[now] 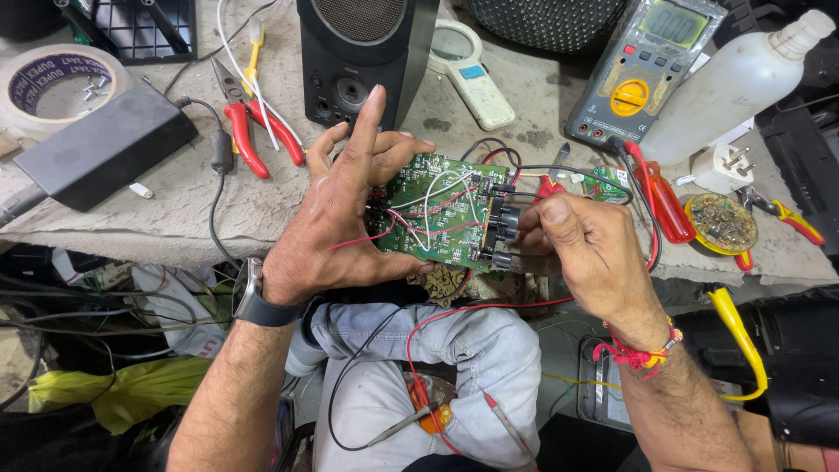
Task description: The person holds a green circuit board and uses a multimeter to test connections. They then apply a liquid from a squeeze bottle onto the board and continue probing with the multimeter leads.
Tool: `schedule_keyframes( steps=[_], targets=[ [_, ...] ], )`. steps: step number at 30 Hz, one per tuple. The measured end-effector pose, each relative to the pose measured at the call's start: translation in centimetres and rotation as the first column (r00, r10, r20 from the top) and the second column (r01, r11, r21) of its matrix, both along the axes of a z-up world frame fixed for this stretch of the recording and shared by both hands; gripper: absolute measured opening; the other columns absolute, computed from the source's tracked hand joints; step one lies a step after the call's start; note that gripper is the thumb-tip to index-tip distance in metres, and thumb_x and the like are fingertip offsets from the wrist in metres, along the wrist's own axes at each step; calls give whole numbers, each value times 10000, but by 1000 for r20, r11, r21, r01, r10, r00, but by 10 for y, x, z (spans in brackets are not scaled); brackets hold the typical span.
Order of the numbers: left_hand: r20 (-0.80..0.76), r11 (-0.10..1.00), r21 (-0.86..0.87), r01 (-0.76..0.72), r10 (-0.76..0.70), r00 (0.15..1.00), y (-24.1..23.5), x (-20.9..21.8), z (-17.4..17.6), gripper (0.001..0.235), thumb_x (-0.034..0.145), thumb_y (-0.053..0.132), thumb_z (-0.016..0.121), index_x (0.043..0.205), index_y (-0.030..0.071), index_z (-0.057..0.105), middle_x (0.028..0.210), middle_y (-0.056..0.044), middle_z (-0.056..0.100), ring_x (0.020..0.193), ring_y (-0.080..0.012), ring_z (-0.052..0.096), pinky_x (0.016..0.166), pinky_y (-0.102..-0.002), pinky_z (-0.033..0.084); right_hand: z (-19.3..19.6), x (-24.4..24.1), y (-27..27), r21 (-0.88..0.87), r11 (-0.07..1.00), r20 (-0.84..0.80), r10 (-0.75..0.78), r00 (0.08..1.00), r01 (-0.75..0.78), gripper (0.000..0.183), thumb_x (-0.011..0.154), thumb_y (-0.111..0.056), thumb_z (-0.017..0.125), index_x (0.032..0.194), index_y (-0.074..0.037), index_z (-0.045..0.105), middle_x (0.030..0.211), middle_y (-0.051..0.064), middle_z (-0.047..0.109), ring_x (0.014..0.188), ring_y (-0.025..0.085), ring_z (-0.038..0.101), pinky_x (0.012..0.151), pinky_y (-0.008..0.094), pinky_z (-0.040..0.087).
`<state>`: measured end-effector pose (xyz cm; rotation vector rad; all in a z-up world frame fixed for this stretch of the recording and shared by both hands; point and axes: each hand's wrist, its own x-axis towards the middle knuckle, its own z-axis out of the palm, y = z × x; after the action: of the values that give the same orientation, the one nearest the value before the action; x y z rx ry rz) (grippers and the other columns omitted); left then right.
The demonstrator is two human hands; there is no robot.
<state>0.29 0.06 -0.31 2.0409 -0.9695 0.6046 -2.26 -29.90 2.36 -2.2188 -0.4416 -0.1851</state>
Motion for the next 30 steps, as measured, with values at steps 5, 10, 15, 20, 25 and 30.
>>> schedule_keyframes(
  steps=[5,10,15,20,25,30],
  targets=[
    [-3,1000,-8,0,0,1000,1,-1,0,1471,588,401,997,1617,-2,26,1448,-43,623,1432,-243,525,1251,-553,144,3,-1,2,-24,1000,21,5,1000,-4,584,1050,-515,459,954,-10,734,738,56,724,698,131,683,645,291,529],
    [-10,1000,-14,-5,5,1000,1,-3,0,1448,605,394,987,1622,-2,35,1447,-51,614,1412,-254,535,1262,-557,133,1,-1,0,-122,992,37,-15,999,19,428,1022,-401,587,870,-20,707,658,35,661,609,114,588,581,301,476],
    [0,1000,6,-1,1,1000,1,-2,0,1413,585,405,965,1627,24,90,1473,-61,609,1433,-278,512,1253,-572,127,-6,0,-3,-126,989,-10,-78,997,77,298,949,-309,670,899,-24,742,647,9,677,609,76,558,547,296,448],
    [31,1000,20,-2,1,1000,4,-3,1,1347,614,465,962,1628,68,168,1497,-70,591,1462,-281,482,1240,-581,137,-5,3,0,-52,998,-58,-25,998,22,256,969,-255,671,942,-14,753,731,13,687,701,59,554,605,273,456],
    [44,1000,10,13,-13,999,4,-2,-1,1332,617,467,956,1629,81,181,1516,-62,580,1482,-270,466,1238,-578,157,1,-1,8,125,992,-20,20,1000,-18,346,800,-94,796,1129,-37,706,867,10,699,747,79,630,643,285,525],
    [25,1000,-4,30,-30,999,5,0,-5,1337,625,417,974,1635,76,166,1500,-63,597,1452,-279,511,1244,-567,163,0,-7,4,-86,990,326,133,936,-110,345,789,-41,809,1109,-12,682,1070,84,673,916,159,662,799,310,544]
  ],
)
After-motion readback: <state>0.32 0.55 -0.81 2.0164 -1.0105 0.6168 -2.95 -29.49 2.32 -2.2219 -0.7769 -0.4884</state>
